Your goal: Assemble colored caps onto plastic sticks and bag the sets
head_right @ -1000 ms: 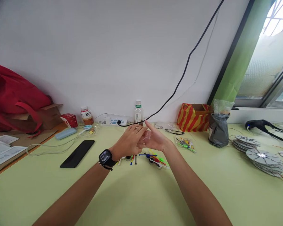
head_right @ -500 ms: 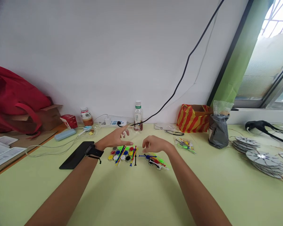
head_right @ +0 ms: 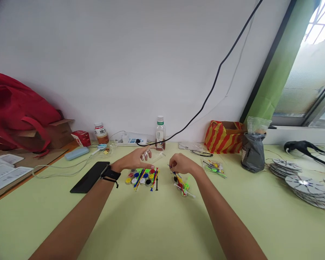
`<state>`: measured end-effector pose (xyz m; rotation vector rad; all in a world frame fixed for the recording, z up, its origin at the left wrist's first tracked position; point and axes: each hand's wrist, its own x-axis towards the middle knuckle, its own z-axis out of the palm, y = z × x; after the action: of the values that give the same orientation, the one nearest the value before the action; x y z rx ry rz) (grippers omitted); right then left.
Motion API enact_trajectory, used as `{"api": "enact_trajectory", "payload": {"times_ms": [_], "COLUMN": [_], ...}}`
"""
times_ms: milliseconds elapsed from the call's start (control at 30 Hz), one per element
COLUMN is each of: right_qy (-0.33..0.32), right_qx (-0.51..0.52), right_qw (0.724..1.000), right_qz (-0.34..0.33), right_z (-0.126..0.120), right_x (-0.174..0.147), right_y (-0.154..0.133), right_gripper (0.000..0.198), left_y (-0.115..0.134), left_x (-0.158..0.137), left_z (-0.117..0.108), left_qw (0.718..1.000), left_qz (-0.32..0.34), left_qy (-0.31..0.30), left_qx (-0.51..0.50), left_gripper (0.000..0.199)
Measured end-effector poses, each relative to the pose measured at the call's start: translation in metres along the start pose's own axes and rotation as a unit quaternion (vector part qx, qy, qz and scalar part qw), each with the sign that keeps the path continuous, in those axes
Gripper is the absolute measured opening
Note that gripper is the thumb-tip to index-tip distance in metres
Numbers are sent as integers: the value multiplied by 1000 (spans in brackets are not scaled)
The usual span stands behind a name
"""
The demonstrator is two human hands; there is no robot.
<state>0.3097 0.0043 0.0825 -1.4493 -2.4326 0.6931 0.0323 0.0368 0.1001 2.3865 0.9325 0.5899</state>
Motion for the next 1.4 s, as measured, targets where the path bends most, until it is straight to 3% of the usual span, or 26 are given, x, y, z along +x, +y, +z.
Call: {"api": "enact_trajectory", "payload": {"times_ms": [133, 233, 400, 467, 533, 633, 833, 933, 1067, 1400], "right_qy": [89, 182, 365, 410, 425, 413, 361, 348, 349, 351], "right_qx": [148, 197, 297, 337, 361, 360, 281, 255, 253, 283], "right_qw": [985, 963, 882, 847, 828, 834, 888, 901, 900, 891], "right_qz": [17, 27, -17, -38, -52, -60, -49, -54, -66, -51], "right_z": [-18, -31, -46, -48, -48, -42, -29, -29, -33, -44], "right_x": [-8, -14, -22, -24, -24, -22, -15, -17, -21, -29], "right_y": [11, 17, 10, 1, -10, -25, -43, -47, -48, -43], "right_gripper": [6, 16, 37, 41, 41, 41, 35, 30, 29, 37], "left_y": [-3, -3, 1, 3, 5, 9, 15, 15, 14, 12], "left_x": [1, 1, 1, 2, 3, 5, 7, 9, 10, 9], "left_z": [2, 4, 8, 10, 14, 20, 29, 31, 33, 31], "left_qw": [1000, 999, 997, 996, 996, 994, 987, 984, 978, 971], "left_qz": [8, 6, -8, -11, -14, -16, -5, 4, 15, -9], "left_qy": [0, 1, -7, -16, -18, -10, 2, 18, 24, -27], "left_qx": [-18, -37, -70, -83, -91, -106, -161, -180, -207, -239], "left_gripper": [89, 90, 90, 90, 92, 93, 89, 86, 83, 80]}}
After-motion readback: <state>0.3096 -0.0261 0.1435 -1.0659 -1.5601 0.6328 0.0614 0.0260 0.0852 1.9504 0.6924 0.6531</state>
